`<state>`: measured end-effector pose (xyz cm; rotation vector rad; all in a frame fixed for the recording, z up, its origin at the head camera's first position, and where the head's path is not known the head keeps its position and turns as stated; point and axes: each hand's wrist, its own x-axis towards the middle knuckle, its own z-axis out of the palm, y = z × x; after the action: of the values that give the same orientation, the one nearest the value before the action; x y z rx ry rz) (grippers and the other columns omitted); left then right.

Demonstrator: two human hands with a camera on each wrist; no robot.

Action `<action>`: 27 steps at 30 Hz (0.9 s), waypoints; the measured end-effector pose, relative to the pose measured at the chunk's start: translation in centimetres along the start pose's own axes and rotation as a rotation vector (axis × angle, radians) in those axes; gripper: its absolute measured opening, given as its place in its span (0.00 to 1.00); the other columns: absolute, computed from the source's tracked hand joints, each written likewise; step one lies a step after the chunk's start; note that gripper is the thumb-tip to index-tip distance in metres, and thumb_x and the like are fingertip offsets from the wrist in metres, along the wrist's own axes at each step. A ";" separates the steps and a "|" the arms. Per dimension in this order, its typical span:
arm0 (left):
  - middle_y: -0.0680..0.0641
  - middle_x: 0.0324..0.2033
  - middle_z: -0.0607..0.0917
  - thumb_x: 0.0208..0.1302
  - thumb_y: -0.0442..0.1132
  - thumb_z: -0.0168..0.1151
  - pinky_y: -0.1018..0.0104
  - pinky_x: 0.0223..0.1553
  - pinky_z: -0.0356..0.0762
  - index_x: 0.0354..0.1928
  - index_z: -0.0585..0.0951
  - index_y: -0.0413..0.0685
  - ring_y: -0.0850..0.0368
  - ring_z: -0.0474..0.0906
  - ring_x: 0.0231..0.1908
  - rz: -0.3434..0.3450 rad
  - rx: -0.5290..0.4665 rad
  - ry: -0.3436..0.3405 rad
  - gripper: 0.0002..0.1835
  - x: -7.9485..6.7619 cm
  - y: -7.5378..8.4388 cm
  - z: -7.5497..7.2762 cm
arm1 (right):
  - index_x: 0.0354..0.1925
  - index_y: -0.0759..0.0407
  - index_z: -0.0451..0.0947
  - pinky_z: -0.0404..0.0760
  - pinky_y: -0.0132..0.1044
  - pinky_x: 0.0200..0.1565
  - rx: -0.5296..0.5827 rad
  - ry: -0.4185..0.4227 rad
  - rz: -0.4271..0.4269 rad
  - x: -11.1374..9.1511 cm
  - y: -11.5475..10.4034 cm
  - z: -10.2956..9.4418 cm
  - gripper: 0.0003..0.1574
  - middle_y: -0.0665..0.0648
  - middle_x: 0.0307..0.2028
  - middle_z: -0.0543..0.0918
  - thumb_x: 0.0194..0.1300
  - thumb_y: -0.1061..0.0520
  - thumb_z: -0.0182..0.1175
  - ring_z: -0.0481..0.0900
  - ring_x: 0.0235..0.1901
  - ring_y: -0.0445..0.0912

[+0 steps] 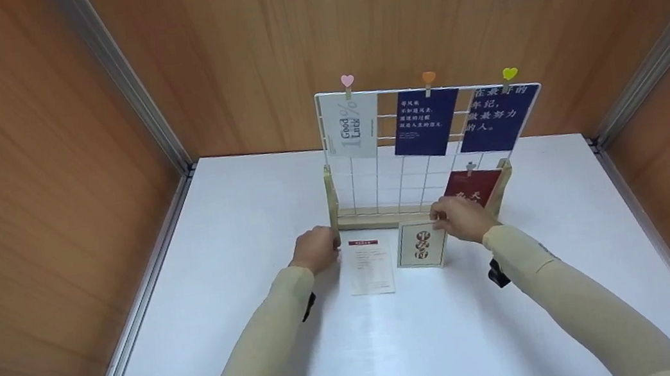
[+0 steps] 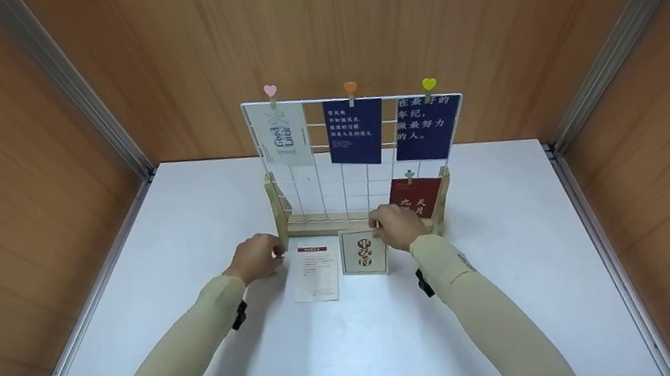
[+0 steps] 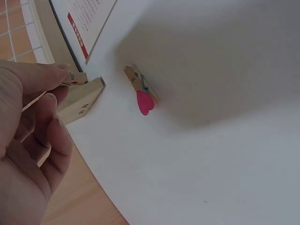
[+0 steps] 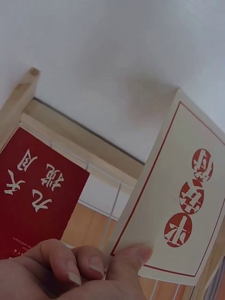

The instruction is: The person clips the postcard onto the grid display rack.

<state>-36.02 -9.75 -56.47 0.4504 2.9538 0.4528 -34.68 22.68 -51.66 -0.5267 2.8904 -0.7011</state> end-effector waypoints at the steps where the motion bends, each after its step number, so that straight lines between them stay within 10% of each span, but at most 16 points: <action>1: 0.50 0.32 0.86 0.61 0.33 0.69 0.60 0.40 0.81 0.39 0.87 0.45 0.55 0.82 0.34 0.010 -0.005 0.005 0.05 0.0 0.2 -0.2 | 0.40 0.56 0.83 0.79 0.47 0.45 0.000 -0.004 0.001 0.1 -0.1 -0.1 0.05 0.52 0.37 0.83 0.64 0.61 0.67 0.78 0.38 0.49; 27: 0.50 0.38 0.88 0.66 0.35 0.65 0.63 0.43 0.81 0.43 0.88 0.46 0.57 0.84 0.38 0.168 -0.040 0.123 0.07 0.4 4.8 -3.3 | 0.38 0.62 0.83 0.80 0.51 0.39 -0.101 0.399 -0.115 3.5 -0.7 -1.9 0.05 0.57 0.35 0.82 0.64 0.61 0.67 0.82 0.35 0.54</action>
<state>-35.65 -6.14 -51.92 0.6944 3.0302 0.5767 -38.11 21.69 -49.76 -0.6332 3.3030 -0.7547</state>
